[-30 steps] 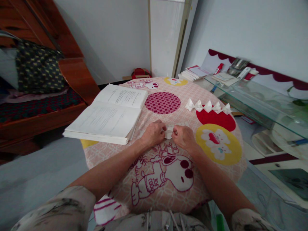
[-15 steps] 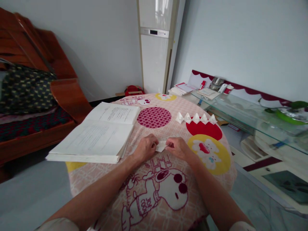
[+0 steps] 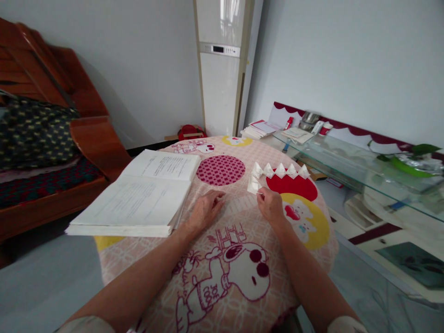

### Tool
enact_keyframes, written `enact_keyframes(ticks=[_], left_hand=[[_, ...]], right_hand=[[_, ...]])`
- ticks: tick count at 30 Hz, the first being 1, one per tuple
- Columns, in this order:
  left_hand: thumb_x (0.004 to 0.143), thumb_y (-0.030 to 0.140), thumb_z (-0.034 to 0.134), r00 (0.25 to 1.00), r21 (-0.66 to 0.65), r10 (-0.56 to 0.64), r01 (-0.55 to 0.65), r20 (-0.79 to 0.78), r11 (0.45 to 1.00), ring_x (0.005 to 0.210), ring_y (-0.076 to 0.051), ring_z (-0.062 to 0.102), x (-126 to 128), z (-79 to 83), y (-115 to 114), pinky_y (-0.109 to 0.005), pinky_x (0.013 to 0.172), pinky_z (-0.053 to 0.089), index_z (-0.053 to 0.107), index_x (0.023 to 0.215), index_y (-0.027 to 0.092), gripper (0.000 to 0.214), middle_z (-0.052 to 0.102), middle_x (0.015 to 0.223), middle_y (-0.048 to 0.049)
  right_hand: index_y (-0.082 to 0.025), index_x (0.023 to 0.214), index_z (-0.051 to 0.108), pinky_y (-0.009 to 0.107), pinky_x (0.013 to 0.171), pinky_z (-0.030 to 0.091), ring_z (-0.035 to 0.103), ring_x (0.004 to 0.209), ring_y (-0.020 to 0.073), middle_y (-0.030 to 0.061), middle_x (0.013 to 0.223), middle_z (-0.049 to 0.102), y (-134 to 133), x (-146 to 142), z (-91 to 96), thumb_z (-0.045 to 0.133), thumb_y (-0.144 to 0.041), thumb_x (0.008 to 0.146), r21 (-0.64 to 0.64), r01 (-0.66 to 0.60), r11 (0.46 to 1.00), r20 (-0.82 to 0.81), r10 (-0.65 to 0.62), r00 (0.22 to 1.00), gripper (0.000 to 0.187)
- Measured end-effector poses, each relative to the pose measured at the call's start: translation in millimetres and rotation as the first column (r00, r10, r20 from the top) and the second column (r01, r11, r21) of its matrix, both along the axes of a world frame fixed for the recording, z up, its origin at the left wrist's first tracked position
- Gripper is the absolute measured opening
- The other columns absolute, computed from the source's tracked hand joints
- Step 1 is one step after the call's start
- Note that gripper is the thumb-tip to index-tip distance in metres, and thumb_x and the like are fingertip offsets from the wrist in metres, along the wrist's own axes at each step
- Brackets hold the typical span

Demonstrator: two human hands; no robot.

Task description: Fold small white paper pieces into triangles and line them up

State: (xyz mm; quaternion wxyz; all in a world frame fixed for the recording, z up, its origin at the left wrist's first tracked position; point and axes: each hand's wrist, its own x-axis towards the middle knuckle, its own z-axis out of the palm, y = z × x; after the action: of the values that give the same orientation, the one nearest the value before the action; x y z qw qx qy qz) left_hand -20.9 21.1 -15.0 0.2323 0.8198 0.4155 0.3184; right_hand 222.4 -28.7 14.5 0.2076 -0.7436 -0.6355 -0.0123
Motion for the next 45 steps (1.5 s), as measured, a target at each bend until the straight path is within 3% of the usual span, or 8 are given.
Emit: enact_keyframes(ticks=[8,25,28,30,33,35,39,45], left_hand=[[0.091,0.021,0.058,0.999,0.022,0.002,-0.001,-0.052,1.000,0.080,-0.018,0.067,0.0,-3.2,1.1,-0.031,0.079,0.054,0.071,0.110,0.015,0.025,0.072,0.098,-0.0085],[0.089,0.018,0.057,0.995,0.064,-0.012,0.018,-0.095,0.998,0.086,-0.020,0.067,0.5,-11.0,7.3,-0.032,0.081,0.053,0.073,0.104,0.017,0.022,0.072,0.098,-0.0075],[0.089,0.017,0.057,0.997,0.068,-0.012,0.018,-0.082,0.998,0.089,-0.021,0.068,0.7,-11.2,8.4,-0.033,0.083,0.053,0.073,0.102,0.017,0.021,0.072,0.100,-0.0081],[0.089,0.017,0.057,0.996,0.073,-0.019,0.025,-0.083,0.997,0.090,-0.021,0.069,0.9,-11.2,9.1,-0.033,0.084,0.054,0.073,0.100,0.017,0.019,0.073,0.099,-0.0082],[0.088,0.015,0.057,0.996,0.094,-0.022,0.030,-0.089,0.995,0.092,-0.021,0.069,1.3,-12.1,10.2,-0.033,0.087,0.054,0.073,0.097,0.017,0.018,0.073,0.099,-0.0084],[0.089,0.014,0.057,0.995,0.113,-0.021,0.031,-0.094,0.993,0.094,-0.021,0.069,1.5,-13.4,10.8,-0.033,0.088,0.054,0.073,0.098,0.017,0.018,0.074,0.100,-0.0089],[0.091,0.015,0.056,0.989,0.158,-0.039,0.061,-0.141,0.986,0.095,-0.021,0.068,2.2,-16.9,11.9,-0.033,0.089,0.054,0.073,0.100,0.016,0.019,0.074,0.101,-0.0100],[0.089,0.011,0.057,0.981,0.190,-0.016,0.053,-0.194,0.980,0.096,-0.021,0.067,1.5,-19.2,10.5,-0.031,0.089,0.053,0.074,0.097,0.014,0.019,0.074,0.100,-0.0103]], right_hand=[[-0.012,0.098,0.075,0.029,0.067,0.037,0.064,0.078,0.0215,0.0147,0.089,0.075,7.8,20.6,-7.0,0.048,-0.017,0.095,-0.031,0.233,0.972,0.135,-0.227,0.965,0.028],[-0.011,0.112,0.071,0.029,0.074,0.043,0.069,0.094,0.0240,0.0170,0.102,0.076,14.7,30.9,0.2,0.048,-0.020,0.099,-0.141,0.220,0.965,0.199,-0.190,0.961,0.028],[-0.012,0.127,0.066,0.029,0.074,0.043,0.070,0.093,0.0235,0.0161,0.105,0.076,4.2,19.7,3.3,0.048,-0.023,0.101,-0.069,0.194,0.979,0.178,-0.179,0.968,0.033],[-0.014,0.123,0.067,0.029,0.073,0.043,0.071,0.090,0.0227,0.0147,0.101,0.076,-5.1,3.6,2.5,0.045,-0.026,0.103,-0.036,0.121,0.992,0.177,-0.112,0.978,0.033],[-0.017,0.102,0.072,0.028,0.071,0.042,0.071,0.087,0.0218,0.0116,0.093,0.077,-16.9,-25.8,-3.7,0.046,-0.029,0.103,-0.170,-0.115,0.979,0.185,0.146,0.972,0.029],[-0.017,0.101,0.073,0.028,0.070,0.042,0.070,0.085,0.0212,0.0119,0.094,0.077,-21.4,-41.2,-8.3,0.046,-0.030,0.103,-0.226,-0.182,0.957,0.188,0.226,0.956,0.030],[-0.015,0.106,0.072,0.028,0.074,0.043,0.071,0.091,0.0209,0.0134,0.101,0.076,-23.1,-52.6,-11.4,0.044,-0.026,0.104,-0.250,-0.183,0.951,0.209,0.237,0.949,0.030],[-0.016,0.112,0.069,0.028,0.077,0.045,0.071,0.099,0.0221,0.0124,0.106,0.076,-21.6,-58.4,-16.5,0.045,-0.027,0.103,-0.222,-0.054,0.973,0.205,0.101,0.974,0.028]])
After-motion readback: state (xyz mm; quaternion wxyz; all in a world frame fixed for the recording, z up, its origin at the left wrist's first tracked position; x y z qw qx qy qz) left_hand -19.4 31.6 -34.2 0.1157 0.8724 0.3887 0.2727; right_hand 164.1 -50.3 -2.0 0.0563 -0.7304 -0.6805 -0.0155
